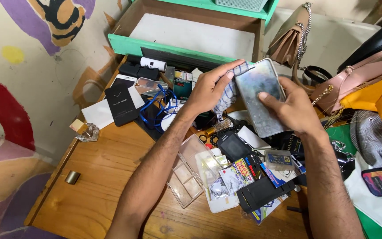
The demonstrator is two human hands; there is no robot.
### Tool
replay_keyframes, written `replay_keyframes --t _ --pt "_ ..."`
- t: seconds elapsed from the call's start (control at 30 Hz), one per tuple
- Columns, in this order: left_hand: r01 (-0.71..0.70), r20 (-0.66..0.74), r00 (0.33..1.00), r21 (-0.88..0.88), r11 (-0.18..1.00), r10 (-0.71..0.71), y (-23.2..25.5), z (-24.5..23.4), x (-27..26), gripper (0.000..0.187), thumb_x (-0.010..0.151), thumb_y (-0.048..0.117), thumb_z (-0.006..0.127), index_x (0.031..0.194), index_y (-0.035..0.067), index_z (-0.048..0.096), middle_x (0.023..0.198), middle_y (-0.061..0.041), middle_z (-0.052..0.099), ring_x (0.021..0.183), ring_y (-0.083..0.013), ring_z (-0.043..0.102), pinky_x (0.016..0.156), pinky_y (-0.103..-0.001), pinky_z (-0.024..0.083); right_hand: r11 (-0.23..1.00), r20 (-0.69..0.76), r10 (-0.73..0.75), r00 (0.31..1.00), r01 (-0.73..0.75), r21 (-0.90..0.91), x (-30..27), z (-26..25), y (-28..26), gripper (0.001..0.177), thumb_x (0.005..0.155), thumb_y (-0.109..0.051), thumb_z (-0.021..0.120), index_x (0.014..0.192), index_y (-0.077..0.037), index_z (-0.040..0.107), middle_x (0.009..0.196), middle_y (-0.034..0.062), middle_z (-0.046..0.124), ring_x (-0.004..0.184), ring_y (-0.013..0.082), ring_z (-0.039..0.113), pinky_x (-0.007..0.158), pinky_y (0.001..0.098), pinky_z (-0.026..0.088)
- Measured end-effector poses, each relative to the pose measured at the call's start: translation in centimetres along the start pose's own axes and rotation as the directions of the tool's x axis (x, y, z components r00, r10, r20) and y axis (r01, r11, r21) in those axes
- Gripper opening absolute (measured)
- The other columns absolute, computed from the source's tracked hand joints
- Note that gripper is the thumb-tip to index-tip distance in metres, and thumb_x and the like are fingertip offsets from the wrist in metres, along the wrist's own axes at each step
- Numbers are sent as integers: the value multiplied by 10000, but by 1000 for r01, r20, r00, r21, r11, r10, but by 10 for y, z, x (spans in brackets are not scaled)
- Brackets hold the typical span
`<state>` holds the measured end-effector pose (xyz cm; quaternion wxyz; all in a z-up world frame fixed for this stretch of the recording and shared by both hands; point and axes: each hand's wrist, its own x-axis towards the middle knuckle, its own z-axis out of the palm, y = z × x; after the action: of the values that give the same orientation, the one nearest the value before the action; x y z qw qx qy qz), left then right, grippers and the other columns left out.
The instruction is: The person wipes two smartphones with a striped cloth, cleaning both the front and back surfaces. After cleaning, one phone is placed into a white basket on a shelf.
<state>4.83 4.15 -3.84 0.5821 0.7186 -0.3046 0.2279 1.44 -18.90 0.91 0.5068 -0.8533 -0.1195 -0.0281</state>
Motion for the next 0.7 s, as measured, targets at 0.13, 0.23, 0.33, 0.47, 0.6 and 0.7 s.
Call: replay_keyframes --t 0.13,0.23,0.33,0.47,0.6,0.7 --pt "14 -30 999 -14 1000 -14 -5 6 -2 374 1104 166 504 1462 230 590 1432 -56 636 1371 -253 548 1155 -427 455 981 -69 20 997 -7 192 8 16 20 351 939 -153 777 1270 -106 670 944 49 669 845 144 637 734 294 549" --pt "55 -67 996 -52 997 -58 -5 14 -5 394 1103 147 482 1479 224 573 1448 -84 621 1372 -300 547 1163 -451 444 926 -252 42 967 57 373 20 33 32 242 1002 -134 724 1203 -63 611 846 62 631 634 151 649 493 282 554" --pt "40 -101 994 -47 998 -45 -2 27 -6 397 1093 136 490 1474 214 574 1438 -111 626 1369 -316 556 1163 -457 455 860 -413 83 907 144 489 48 47 52 119 1094 -126 636 1154 -82 543 834 97 602 540 189 641 386 308 511" --pt "36 -152 988 -9 999 -37 1 28 0 392 1073 143 513 1446 230 593 1403 -108 653 1342 -302 591 1152 -436 488 832 -573 175 801 191 521 70 65 33 192 1045 -152 698 1116 -55 549 945 80 613 769 130 652 607 266 607" --pt "165 -116 980 41 985 -160 13 1 0 441 1020 140 529 1413 325 610 1309 -92 713 1269 -342 636 1115 -465 511 844 -592 232 772 143 517 68 76 -12 299 989 -233 761 1175 -72 591 990 123 637 858 198 694 687 384 643" --pt "210 -112 973 45 977 -204 27 -20 0 401 1014 174 518 1371 315 633 1272 -95 734 1250 -355 643 1093 -476 519 894 -583 176 793 119 431 111 75 26 395 974 -315 791 1261 -114 609 1061 150 676 957 232 714 757 436 634"
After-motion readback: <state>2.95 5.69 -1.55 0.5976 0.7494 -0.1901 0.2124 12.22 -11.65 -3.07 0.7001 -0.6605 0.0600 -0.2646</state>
